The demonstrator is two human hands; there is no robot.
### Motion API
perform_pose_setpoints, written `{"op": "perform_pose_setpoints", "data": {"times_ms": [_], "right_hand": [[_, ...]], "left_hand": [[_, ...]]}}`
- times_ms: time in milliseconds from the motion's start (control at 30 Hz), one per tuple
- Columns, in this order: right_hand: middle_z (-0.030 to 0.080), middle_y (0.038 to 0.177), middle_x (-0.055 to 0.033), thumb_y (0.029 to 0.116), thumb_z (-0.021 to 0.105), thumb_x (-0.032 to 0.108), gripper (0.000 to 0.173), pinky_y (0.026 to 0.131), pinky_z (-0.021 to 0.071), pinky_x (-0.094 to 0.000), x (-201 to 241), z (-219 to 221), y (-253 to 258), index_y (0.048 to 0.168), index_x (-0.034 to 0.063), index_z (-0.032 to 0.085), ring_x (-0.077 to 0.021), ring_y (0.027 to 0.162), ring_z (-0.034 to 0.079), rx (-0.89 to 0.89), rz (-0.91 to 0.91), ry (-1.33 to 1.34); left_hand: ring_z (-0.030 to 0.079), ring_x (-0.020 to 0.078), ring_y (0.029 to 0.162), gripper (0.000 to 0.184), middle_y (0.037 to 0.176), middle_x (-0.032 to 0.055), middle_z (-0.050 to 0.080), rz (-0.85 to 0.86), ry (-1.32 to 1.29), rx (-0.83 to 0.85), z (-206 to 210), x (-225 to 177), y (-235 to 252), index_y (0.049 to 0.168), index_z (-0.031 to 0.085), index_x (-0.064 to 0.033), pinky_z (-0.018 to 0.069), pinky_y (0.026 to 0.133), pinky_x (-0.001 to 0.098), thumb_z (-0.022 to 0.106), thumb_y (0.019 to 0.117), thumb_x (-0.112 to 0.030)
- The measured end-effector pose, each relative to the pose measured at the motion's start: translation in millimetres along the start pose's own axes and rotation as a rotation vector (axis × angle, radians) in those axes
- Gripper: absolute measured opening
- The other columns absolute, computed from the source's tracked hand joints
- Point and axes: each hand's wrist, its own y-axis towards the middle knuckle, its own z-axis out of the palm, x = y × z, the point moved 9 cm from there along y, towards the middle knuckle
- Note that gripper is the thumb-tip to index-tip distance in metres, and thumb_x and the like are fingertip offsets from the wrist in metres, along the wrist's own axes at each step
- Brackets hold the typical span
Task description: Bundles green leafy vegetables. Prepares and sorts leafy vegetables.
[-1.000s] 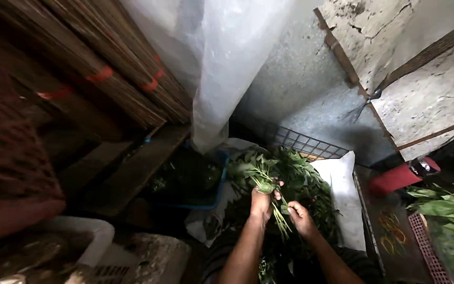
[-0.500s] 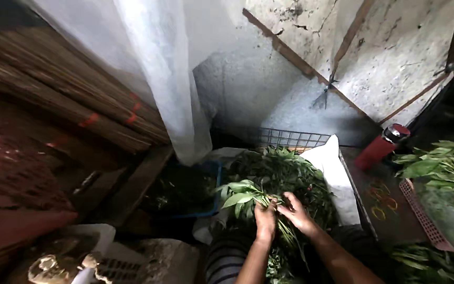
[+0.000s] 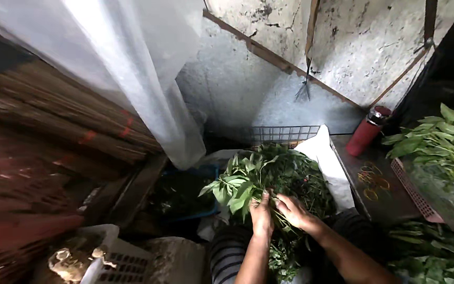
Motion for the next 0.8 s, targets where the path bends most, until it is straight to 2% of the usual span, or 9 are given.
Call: {"op": "perform_pose_setpoints", "data": {"times_ms": [100, 200, 300, 367, 433, 500, 633, 700, 800], "right_hand": [[0.065, 0.085, -0.0112, 0.1069, 0.032, 0.027, 0.046, 0.081, 0.0533, -0.0406, -6.8, -2.4, -7.4, 0.125, -0.0043, 0.061, -0.0201, 0.078, 0.062, -0.074, -0.028, 0.170], [0.069, 0.098, -0.0117, 0.1076, 0.034, 0.025, 0.048, 0.078, 0.0561, -0.0312, -5.0, -7.6, -12.5, 0.135, -0.0070, 0.057, -0.0122, 0.081, 0.064, -0.188, -0.021, 0.409], [0.062, 0.085, -0.0053, 0.1088, 0.036, 0.021, 0.039, 0.067, 0.0519, -0.0271, 1.4, -9.8, -5.2, 0.126, -0.0044, 0.060, -0.0084, 0.069, 0.057, -0.265, 0.000, 0.470], [0.060, 0.084, -0.0063, 0.1098, 0.035, 0.019, 0.037, 0.066, 0.0522, -0.0282, -5.2, -11.8, -0.3, 0.122, -0.0051, 0.060, -0.0099, 0.068, 0.057, -0.307, 0.058, 0.443], [0.066, 0.105, -0.0156, 0.1114, 0.034, 0.019, 0.038, 0.077, 0.0562, -0.0353, -29.0, -11.2, 0.5, 0.127, -0.0049, 0.059, -0.0191, 0.083, 0.065, -0.290, 0.188, 0.304], [0.066, 0.126, -0.0225, 0.1108, 0.038, 0.021, 0.040, 0.103, 0.0508, -0.0471, -69.8, -5.0, -1.3, 0.134, -0.0037, 0.059, -0.0318, 0.115, 0.066, -0.203, 0.332, 0.043], [0.056, 0.146, -0.0229, 0.1112, 0.035, 0.040, 0.056, 0.113, 0.0401, -0.0585, -133.2, 8.7, -9.9, 0.155, 0.0057, 0.040, -0.0391, 0.136, 0.053, 0.108, 0.542, -0.215], [0.051, 0.151, -0.0209, 0.1102, 0.038, 0.045, 0.062, 0.117, 0.0371, -0.0557, -114.2, -6.1, -6.8, 0.160, 0.0077, 0.033, -0.0360, 0.140, 0.050, 0.025, 0.443, -0.102], [0.051, 0.154, -0.0134, 0.1086, 0.046, 0.036, 0.055, 0.119, 0.0395, -0.0408, -36.9, -31.3, 1.9, 0.155, 0.0060, 0.042, -0.0212, 0.142, 0.049, -0.111, 0.085, 0.276]], "left_hand": [[0.068, 0.0143, 0.098, 0.020, 0.104, 0.0097, 0.070, 0.024, 0.040, 0.002, -0.9, -16.9, -3.3, 0.122, 0.058, 0.0048, 0.0567, 0.090, 0.0317, 0.050, 0.1046, -0.002], [0.068, 0.0132, 0.099, 0.024, 0.107, 0.0100, 0.070, 0.010, 0.056, 0.005, 2.5, -27.5, -5.8, 0.126, 0.057, 0.0045, 0.0575, 0.090, 0.0310, 0.055, 0.1032, -0.003], [0.070, 0.0133, 0.087, 0.018, 0.098, 0.0090, 0.070, 0.013, 0.036, -0.002, 6.4, -32.2, -7.0, 0.121, 0.057, 0.0035, 0.0605, 0.080, 0.0310, 0.055, 0.1031, -0.003], [0.069, 0.0148, 0.092, 0.015, 0.098, 0.0085, 0.070, 0.076, -0.003, 0.014, 6.6, -39.9, -2.9, 0.117, 0.058, 0.0033, 0.0588, 0.087, 0.0328, 0.051, 0.1042, -0.002], [0.067, 0.0161, 0.098, 0.019, 0.101, 0.0084, 0.071, 0.120, 0.000, 0.018, 3.0, -50.7, 4.3, 0.114, 0.060, 0.0028, 0.0561, 0.091, 0.0329, 0.044, 0.1075, -0.006], [0.066, 0.0170, 0.102, 0.027, 0.105, 0.0087, 0.070, 0.120, -0.002, 0.020, -1.0, -62.1, 11.7, 0.113, 0.061, 0.0015, 0.0539, 0.092, 0.0330, 0.038, 0.1108, -0.012], [0.070, 0.0258, 0.094, 0.022, 0.097, 0.0159, 0.071, 0.198, -0.128, 0.024, -6.6, -79.7, 22.1, 0.111, 0.058, 0.0052, 0.0591, 0.088, 0.0409, 0.040, 0.1091, -0.008], [0.070, 0.0244, 0.094, 0.020, 0.097, 0.0157, 0.071, 0.201, -0.139, 0.052, -3.8, -75.5, 21.0, 0.111, 0.058, 0.0051, 0.0597, 0.088, 0.0393, 0.041, 0.1083, -0.006], [0.069, 0.0195, 0.100, 0.025, 0.105, 0.0129, 0.071, 0.160, -0.075, 0.111, 7.8, -57.6, 15.3, 0.118, 0.055, 0.0044, 0.0574, 0.092, 0.0345, 0.036, 0.1100, -0.009]]}}
